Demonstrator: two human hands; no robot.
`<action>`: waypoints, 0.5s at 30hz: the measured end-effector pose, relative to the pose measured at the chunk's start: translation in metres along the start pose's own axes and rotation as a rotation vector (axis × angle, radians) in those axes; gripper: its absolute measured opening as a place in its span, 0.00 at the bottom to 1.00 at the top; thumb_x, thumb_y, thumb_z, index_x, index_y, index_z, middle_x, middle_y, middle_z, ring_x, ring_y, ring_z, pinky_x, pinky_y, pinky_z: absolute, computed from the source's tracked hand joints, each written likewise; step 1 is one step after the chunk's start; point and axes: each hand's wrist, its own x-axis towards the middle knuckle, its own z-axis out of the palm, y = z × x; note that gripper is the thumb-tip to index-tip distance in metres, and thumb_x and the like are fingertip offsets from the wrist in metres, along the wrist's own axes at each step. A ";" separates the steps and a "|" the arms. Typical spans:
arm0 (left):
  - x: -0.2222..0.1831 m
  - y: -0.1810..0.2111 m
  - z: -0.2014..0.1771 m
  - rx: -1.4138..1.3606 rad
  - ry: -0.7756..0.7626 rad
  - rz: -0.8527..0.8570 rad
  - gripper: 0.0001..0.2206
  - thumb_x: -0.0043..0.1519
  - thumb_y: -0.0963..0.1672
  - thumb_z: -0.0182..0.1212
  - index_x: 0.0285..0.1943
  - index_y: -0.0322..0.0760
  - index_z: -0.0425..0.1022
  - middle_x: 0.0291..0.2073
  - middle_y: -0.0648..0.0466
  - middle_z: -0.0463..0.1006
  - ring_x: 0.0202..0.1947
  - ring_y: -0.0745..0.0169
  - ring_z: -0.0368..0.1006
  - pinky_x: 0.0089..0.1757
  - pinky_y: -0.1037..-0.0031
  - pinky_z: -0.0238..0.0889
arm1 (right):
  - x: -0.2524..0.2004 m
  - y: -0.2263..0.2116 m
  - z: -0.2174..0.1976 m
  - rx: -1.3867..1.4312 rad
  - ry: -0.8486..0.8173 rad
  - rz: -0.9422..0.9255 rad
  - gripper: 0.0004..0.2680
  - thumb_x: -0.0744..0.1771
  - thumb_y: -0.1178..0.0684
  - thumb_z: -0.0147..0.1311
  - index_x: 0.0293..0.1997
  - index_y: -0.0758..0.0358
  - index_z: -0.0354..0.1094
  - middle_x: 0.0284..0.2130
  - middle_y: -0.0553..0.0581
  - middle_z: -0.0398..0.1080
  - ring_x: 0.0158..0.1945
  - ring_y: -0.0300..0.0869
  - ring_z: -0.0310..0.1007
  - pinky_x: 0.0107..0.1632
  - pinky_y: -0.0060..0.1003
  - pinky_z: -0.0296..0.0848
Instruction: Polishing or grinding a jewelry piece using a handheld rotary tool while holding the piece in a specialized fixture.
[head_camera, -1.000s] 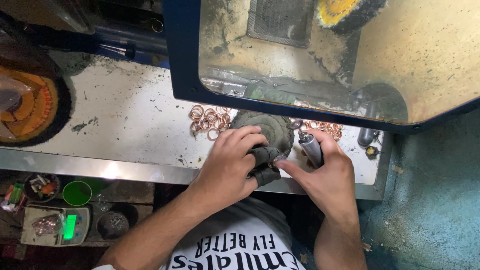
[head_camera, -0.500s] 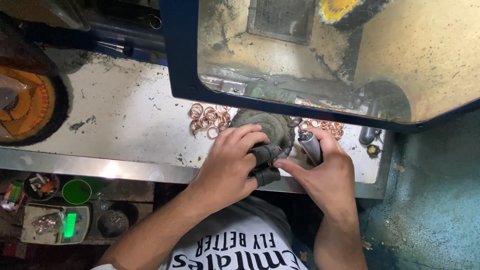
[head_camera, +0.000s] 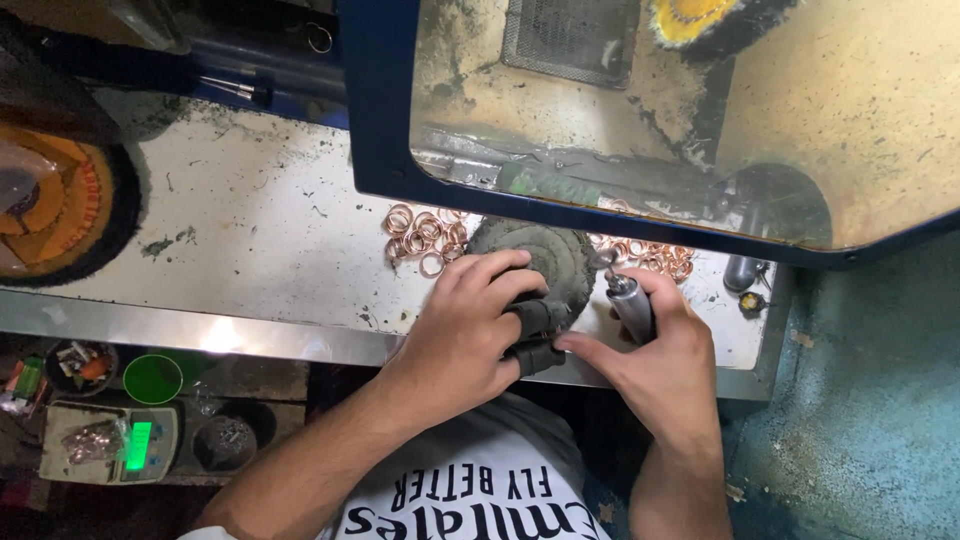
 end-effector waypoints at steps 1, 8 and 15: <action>0.000 0.000 0.000 -0.001 0.001 -0.003 0.04 0.45 0.38 0.68 0.25 0.29 0.79 0.53 0.50 0.75 0.63 0.41 0.66 0.57 0.47 0.59 | -0.001 -0.001 0.000 -0.002 -0.002 0.000 0.29 0.51 0.41 0.78 0.54 0.49 0.69 0.33 0.48 0.75 0.36 0.38 0.73 0.43 0.34 0.70; 0.001 -0.001 0.000 -0.025 0.039 0.015 0.05 0.49 0.39 0.70 0.29 0.31 0.80 0.51 0.53 0.75 0.62 0.42 0.67 0.56 0.48 0.58 | -0.007 0.001 0.005 0.238 0.044 0.120 0.27 0.53 0.52 0.77 0.54 0.50 0.67 0.40 0.54 0.79 0.44 0.38 0.83 0.47 0.30 0.78; 0.003 -0.001 -0.002 -0.060 -0.023 -0.062 0.05 0.40 0.37 0.68 0.19 0.29 0.75 0.54 0.50 0.76 0.64 0.44 0.66 0.58 0.49 0.56 | -0.006 0.024 0.010 0.065 0.164 -0.098 0.22 0.61 0.41 0.67 0.58 0.56 0.68 0.41 0.54 0.76 0.40 0.40 0.74 0.49 0.35 0.71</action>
